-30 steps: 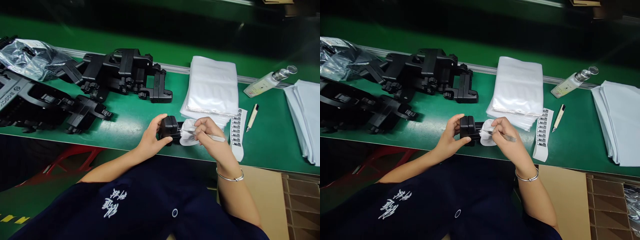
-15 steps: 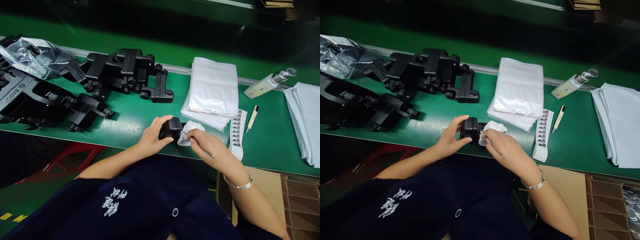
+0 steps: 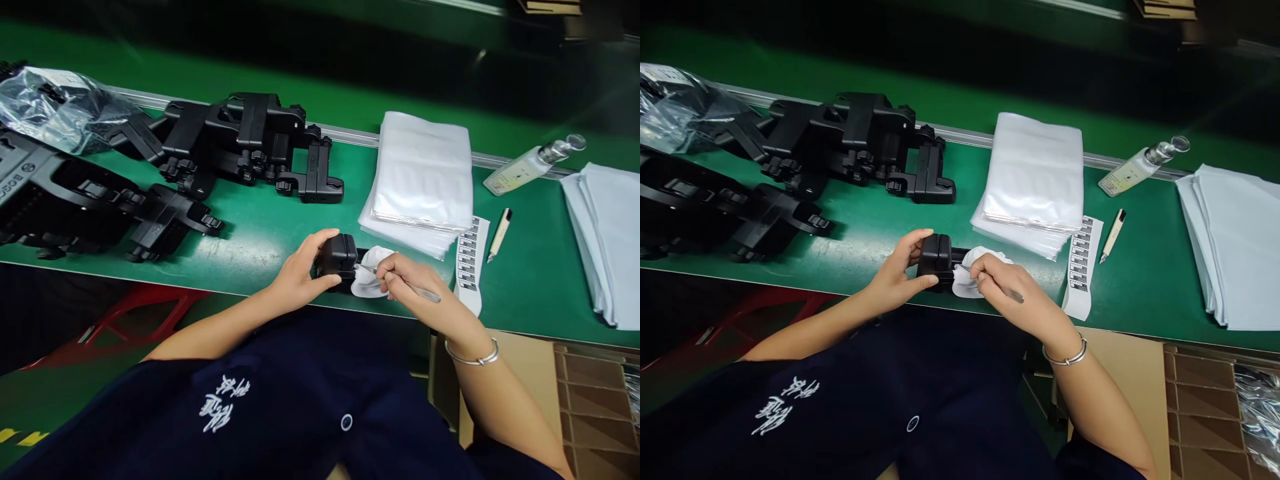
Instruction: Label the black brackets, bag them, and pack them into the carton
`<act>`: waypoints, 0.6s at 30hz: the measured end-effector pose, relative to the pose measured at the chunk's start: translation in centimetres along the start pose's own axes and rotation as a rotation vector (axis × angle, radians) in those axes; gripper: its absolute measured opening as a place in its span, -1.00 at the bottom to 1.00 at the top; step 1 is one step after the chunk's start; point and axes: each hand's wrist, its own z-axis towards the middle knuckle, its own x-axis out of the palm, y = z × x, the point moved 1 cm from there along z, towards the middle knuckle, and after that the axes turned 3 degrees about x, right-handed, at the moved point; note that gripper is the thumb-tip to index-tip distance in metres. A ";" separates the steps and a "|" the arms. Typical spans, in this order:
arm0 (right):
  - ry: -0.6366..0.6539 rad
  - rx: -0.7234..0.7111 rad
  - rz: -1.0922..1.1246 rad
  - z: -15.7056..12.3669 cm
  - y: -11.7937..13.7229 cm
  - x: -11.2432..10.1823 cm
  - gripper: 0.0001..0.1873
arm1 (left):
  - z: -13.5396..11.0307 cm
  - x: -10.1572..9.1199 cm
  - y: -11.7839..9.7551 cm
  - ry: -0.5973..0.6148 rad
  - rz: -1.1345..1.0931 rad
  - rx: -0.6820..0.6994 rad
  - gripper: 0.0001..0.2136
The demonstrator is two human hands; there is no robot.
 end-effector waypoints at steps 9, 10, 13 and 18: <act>-0.094 0.088 0.249 -0.4 -0.7 -1.1 -0.88 | -0.3 0.4 -0.3 0.014 -0.001 0.015 -0.34; -0.150 0.085 0.274 -0.7 -0.7 -1.2 -0.89 | -0.4 0.4 -0.3 -0.004 0.018 0.012 -0.35; -0.321 0.041 0.365 -1.8 -1.6 -1.0 -0.88 | -0.6 0.1 -0.3 -0.046 0.072 0.011 -0.35; -0.604 -0.076 0.204 -1.9 -3.1 0.4 -0.72 | -0.7 -0.1 -0.2 -0.063 0.072 0.014 -0.36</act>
